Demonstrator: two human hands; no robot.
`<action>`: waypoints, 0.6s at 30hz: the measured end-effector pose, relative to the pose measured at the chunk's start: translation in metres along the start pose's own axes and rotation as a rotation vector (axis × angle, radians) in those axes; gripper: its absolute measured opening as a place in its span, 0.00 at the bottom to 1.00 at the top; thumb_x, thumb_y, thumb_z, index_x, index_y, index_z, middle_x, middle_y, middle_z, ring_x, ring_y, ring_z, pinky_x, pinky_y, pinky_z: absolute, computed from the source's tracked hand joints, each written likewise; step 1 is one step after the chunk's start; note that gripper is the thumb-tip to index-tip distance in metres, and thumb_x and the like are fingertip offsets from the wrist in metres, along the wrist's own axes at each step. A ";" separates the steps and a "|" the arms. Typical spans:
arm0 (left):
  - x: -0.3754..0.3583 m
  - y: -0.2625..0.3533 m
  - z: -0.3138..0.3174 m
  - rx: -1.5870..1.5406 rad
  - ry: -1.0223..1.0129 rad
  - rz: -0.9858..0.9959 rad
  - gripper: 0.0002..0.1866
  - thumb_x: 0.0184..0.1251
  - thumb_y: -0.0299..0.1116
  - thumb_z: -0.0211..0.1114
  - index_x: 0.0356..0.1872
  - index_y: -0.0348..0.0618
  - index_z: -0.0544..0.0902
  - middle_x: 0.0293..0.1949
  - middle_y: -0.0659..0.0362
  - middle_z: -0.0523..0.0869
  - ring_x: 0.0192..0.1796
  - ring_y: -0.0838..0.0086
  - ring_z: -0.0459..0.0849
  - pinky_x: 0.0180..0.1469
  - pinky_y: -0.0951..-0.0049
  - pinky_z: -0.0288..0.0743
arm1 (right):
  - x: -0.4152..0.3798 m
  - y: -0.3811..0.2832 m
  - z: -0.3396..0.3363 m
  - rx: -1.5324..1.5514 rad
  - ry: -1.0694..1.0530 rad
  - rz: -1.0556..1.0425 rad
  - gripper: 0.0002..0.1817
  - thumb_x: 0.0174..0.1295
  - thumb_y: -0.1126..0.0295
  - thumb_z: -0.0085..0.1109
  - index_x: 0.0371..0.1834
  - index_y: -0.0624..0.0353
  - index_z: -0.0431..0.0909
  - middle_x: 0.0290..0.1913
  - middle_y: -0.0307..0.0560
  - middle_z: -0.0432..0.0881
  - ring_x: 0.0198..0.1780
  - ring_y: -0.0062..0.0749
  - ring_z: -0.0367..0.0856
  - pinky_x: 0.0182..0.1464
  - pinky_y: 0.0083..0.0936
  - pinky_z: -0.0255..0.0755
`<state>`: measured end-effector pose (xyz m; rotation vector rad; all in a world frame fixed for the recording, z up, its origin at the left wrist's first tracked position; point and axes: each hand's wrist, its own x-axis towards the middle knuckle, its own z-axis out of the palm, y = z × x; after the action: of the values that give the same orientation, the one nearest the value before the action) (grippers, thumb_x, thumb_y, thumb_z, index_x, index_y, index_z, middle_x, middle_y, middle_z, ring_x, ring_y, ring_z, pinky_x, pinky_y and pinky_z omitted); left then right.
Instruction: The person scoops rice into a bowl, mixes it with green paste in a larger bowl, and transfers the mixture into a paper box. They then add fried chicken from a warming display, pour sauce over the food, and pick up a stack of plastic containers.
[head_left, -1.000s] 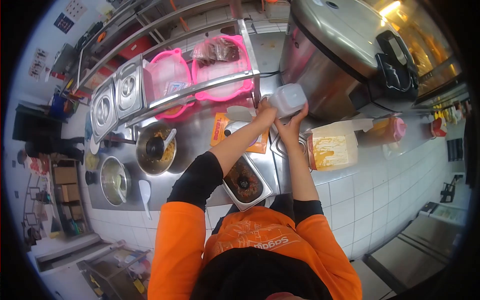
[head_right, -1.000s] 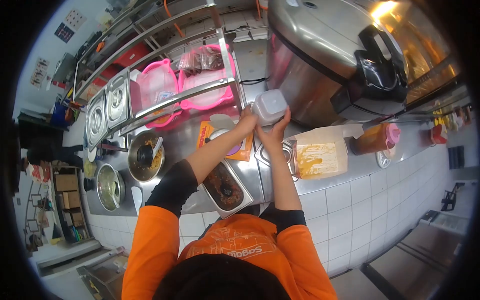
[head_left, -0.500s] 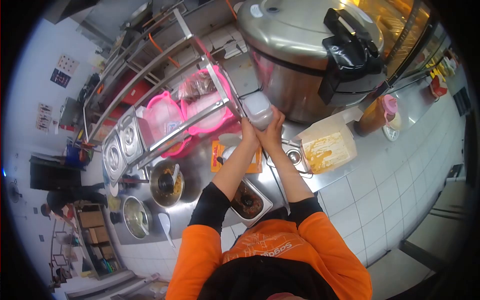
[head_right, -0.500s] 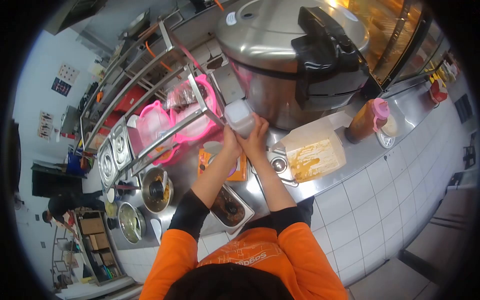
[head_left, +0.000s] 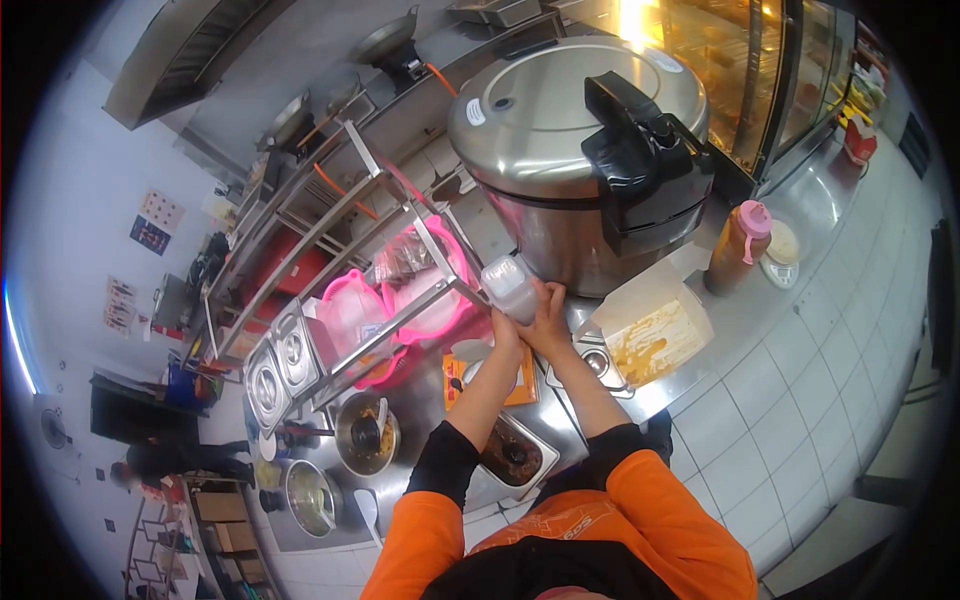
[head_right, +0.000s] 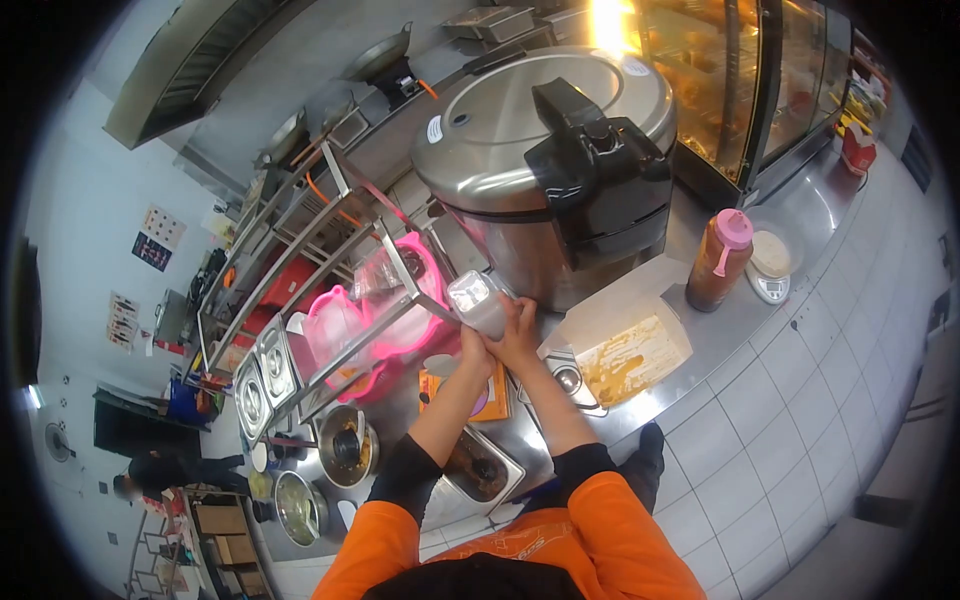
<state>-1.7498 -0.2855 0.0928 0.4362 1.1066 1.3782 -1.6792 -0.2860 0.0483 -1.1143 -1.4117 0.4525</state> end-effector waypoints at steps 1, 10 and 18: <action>0.001 -0.002 -0.001 0.005 -0.009 0.006 0.25 0.72 0.49 0.37 0.57 0.45 0.71 0.57 0.56 0.76 0.59 0.64 0.75 0.61 0.63 0.68 | 0.000 -0.001 -0.003 -0.043 -0.034 -0.017 0.52 0.35 0.60 0.76 0.66 0.45 0.53 0.50 0.57 0.60 0.52 0.56 0.66 0.51 0.44 0.66; 0.005 -0.009 -0.009 -0.113 -0.001 -0.045 0.24 0.71 0.43 0.35 0.58 0.41 0.70 0.58 0.51 0.74 0.61 0.59 0.73 0.62 0.58 0.67 | -0.002 0.001 -0.001 -0.035 0.069 -0.088 0.52 0.31 0.59 0.77 0.64 0.44 0.57 0.52 0.58 0.62 0.51 0.55 0.67 0.50 0.44 0.65; 0.024 -0.022 -0.035 -0.190 0.350 -0.162 0.16 0.69 0.32 0.41 0.50 0.34 0.71 0.48 0.52 0.77 0.49 0.65 0.77 0.54 0.63 0.72 | 0.000 -0.010 -0.013 0.091 0.114 -0.045 0.53 0.31 0.70 0.75 0.66 0.51 0.54 0.56 0.59 0.59 0.56 0.54 0.64 0.57 0.45 0.62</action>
<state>-1.7701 -0.2802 0.0503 -0.0354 1.2481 1.4311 -1.6710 -0.2951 0.0595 -1.0174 -1.3017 0.4112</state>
